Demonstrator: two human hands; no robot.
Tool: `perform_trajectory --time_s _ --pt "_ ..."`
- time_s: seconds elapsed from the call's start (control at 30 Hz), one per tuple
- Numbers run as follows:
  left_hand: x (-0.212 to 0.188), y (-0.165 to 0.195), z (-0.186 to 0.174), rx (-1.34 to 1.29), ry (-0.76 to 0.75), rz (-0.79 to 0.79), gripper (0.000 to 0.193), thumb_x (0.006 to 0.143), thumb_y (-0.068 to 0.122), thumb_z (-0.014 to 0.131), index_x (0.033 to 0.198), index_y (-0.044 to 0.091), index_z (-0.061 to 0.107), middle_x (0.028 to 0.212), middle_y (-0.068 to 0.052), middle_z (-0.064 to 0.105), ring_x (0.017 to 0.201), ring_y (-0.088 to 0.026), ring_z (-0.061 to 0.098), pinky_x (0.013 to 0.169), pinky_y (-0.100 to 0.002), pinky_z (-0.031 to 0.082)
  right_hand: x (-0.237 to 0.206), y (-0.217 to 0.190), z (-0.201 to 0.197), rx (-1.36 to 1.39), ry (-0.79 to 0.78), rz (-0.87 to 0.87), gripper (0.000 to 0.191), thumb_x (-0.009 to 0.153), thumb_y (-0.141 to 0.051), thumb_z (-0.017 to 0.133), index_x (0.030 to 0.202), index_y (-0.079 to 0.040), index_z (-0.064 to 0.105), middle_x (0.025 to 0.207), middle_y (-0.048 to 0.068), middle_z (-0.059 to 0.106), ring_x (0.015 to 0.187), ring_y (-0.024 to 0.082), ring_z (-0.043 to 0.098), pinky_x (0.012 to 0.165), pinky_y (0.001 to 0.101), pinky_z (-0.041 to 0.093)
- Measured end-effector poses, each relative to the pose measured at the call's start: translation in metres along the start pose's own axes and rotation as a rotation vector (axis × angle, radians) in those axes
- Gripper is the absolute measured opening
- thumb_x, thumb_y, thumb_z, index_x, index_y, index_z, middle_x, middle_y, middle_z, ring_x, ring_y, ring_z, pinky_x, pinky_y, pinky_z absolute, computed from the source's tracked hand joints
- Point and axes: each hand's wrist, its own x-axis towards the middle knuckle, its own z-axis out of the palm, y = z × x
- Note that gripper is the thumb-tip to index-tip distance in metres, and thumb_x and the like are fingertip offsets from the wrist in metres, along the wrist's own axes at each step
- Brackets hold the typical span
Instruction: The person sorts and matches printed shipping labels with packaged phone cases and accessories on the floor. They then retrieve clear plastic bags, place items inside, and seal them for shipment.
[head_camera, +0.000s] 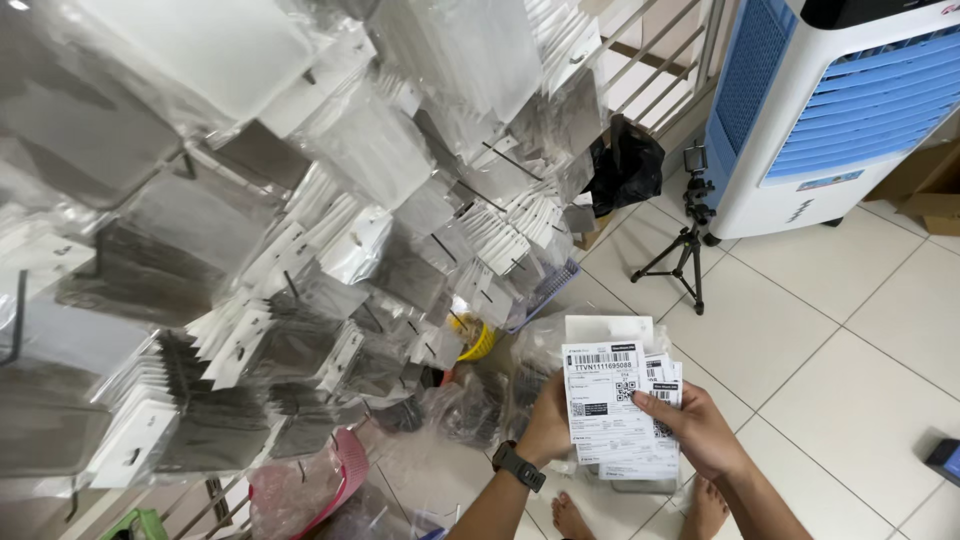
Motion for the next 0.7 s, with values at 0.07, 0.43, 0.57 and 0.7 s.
perform_trajectory --time_s 0.07,0.43,0.57,0.7 --pt "0.029 -0.02 -0.015 -0.063 -0.057 -0.262 0.041 0.096 0.019 0.068 0.133 0.005 0.056 0.128 -0.011 0.067 0.119 -0.02 0.064 0.104 -0.037 0.053 0.011 -0.001 -0.01 0.041 0.108 0.034 0.026 0.09 -0.014 0.069 0.11 0.003 0.071 0.099 0.021 0.079 0.086 0.026 0.075 0.075 0.0426 0.062" --pt "0.302 -0.123 -0.219 0.545 0.883 -0.009 0.097 0.091 0.02 0.078 0.158 -0.006 0.014 0.158 -0.031 0.031 0.145 -0.038 0.038 0.12 -0.041 0.032 0.107 0.055 -0.074 0.175 0.253 -0.048 0.028 0.091 -0.013 0.069 0.111 0.006 0.07 0.098 0.022 0.078 0.085 0.025 0.074 0.072 0.0391 0.062" --pt "0.34 -0.13 -0.255 0.463 1.014 -0.158 0.119 0.088 0.018 0.082 0.156 -0.004 -0.013 0.164 -0.03 0.012 0.151 -0.038 0.023 0.125 -0.039 0.022 0.125 0.059 -0.08 0.162 0.326 -0.042 0.027 0.089 -0.011 0.068 0.111 0.004 0.069 0.098 0.022 0.079 0.086 0.026 0.077 0.074 0.039 0.065" --pt "0.362 -0.14 -0.268 0.21 1.14 -0.09 0.098 0.084 0.018 0.079 0.152 0.004 0.01 0.153 -0.022 0.033 0.135 -0.032 0.043 0.11 -0.038 0.042 0.135 0.057 -0.086 0.191 0.322 -0.075 0.027 0.09 -0.012 0.069 0.11 0.005 0.07 0.098 0.022 0.079 0.085 0.026 0.077 0.075 0.0394 0.064"
